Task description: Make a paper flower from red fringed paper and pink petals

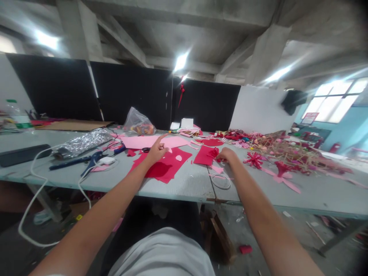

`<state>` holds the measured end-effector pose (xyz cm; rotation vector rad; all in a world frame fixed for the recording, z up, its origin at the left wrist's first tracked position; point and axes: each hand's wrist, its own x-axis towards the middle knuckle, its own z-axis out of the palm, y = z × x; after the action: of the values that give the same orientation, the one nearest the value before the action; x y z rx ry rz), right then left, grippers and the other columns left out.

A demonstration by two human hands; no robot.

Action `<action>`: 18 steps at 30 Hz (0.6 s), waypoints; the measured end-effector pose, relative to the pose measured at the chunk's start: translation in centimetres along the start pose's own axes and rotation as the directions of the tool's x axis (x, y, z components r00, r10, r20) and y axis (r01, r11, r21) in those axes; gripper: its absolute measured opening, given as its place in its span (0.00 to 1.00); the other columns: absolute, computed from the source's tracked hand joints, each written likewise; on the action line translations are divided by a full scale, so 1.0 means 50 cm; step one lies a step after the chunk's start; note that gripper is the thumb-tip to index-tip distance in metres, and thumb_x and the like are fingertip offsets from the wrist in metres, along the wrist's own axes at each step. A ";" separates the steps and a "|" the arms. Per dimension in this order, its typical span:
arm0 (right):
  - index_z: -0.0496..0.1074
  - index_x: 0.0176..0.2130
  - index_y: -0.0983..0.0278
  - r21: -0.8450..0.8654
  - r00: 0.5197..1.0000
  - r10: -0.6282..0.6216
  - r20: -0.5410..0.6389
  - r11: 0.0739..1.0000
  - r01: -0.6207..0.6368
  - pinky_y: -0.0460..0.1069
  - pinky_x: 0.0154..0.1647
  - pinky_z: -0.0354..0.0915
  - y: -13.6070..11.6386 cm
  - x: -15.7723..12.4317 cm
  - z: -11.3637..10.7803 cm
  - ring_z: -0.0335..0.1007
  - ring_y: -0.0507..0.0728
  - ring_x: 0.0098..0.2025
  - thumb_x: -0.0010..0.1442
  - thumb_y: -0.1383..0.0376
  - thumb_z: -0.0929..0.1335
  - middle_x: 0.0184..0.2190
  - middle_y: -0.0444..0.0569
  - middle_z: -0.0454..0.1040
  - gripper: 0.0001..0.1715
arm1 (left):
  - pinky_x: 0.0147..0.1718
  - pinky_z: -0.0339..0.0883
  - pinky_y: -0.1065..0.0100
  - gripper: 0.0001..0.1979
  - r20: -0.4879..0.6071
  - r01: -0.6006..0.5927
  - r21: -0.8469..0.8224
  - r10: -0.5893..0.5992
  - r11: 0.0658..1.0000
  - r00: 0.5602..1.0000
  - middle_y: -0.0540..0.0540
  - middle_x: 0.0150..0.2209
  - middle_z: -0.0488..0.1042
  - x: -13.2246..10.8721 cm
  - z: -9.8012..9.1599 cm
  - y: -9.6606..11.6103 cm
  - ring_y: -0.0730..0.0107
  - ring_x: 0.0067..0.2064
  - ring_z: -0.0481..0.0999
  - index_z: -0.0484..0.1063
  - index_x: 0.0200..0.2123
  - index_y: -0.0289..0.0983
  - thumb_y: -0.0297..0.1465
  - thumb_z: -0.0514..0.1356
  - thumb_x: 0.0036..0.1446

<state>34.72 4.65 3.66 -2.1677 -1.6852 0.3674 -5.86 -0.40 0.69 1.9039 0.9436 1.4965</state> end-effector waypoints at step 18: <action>0.71 0.30 0.64 0.958 0.918 -0.304 0.255 0.208 -0.197 0.40 0.18 0.58 -0.139 -0.106 -0.014 0.62 0.47 0.19 0.66 0.63 0.72 0.20 0.43 0.71 0.13 | 0.43 0.70 0.61 0.17 0.065 -0.088 0.127 0.080 0.988 0.995 0.41 0.39 0.82 -0.009 0.065 0.066 0.58 0.41 0.78 0.82 0.39 0.36 0.45 0.66 0.58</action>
<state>27.64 0.96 7.23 -0.9996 -1.0402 1.4949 -2.11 -2.76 2.17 2.0923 0.9656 1.4483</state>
